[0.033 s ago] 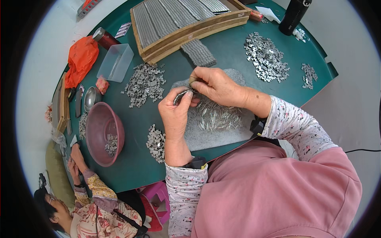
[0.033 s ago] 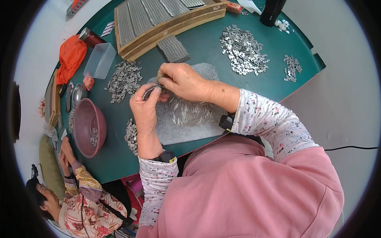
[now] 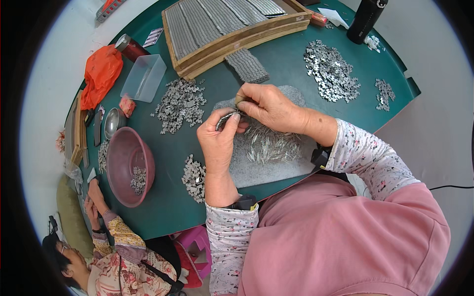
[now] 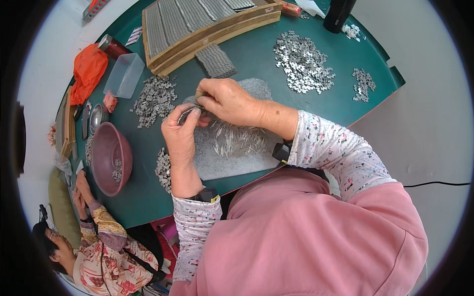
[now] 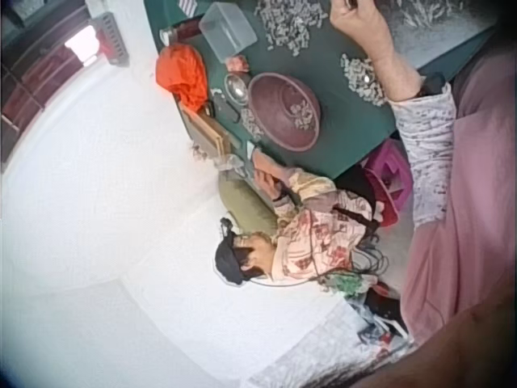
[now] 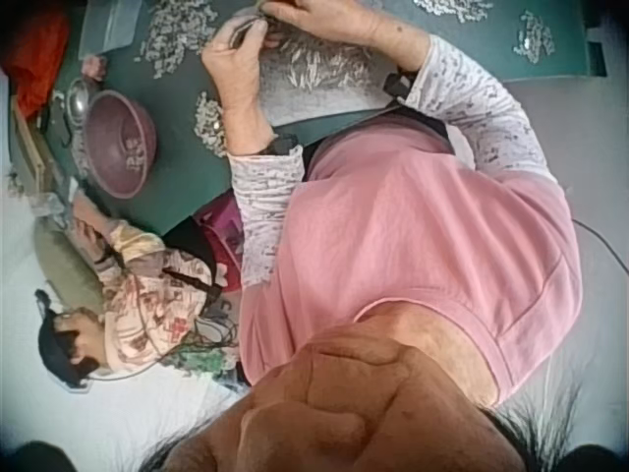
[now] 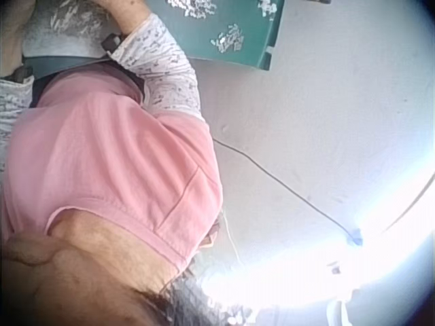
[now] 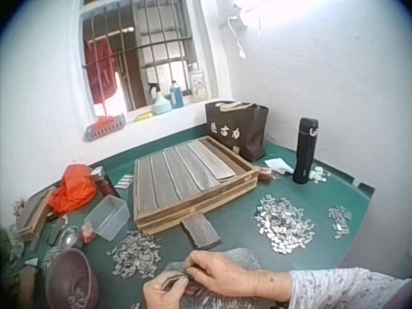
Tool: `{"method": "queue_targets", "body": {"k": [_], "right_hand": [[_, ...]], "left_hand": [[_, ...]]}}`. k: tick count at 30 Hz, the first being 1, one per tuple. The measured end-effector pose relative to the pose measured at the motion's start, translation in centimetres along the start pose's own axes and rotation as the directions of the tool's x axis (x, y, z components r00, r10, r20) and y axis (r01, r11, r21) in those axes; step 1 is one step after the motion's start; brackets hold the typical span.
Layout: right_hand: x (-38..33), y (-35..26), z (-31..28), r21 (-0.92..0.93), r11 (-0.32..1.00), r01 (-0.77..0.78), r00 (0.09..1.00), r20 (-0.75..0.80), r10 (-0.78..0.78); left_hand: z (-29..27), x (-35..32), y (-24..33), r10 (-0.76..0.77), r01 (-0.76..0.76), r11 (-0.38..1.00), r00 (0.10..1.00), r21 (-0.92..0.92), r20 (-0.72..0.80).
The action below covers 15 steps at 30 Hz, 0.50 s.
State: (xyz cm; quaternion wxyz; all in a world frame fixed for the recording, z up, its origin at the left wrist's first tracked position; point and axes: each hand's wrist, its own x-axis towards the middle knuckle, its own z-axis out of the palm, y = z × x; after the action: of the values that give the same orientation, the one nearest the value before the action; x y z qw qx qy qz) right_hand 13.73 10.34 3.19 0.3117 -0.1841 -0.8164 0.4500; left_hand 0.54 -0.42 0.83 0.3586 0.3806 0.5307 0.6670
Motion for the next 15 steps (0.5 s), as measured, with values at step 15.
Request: {"method": "queue_targets", "body": {"k": [15], "right_hand": [[-0.82,-0.24,0.13,-0.332,0.885,0.326,0.94,0.019,-0.339]], "left_hand": [[0.12,-0.13,0.59,-0.119,0.119,0.993,0.993,0.014,0.016]]}}
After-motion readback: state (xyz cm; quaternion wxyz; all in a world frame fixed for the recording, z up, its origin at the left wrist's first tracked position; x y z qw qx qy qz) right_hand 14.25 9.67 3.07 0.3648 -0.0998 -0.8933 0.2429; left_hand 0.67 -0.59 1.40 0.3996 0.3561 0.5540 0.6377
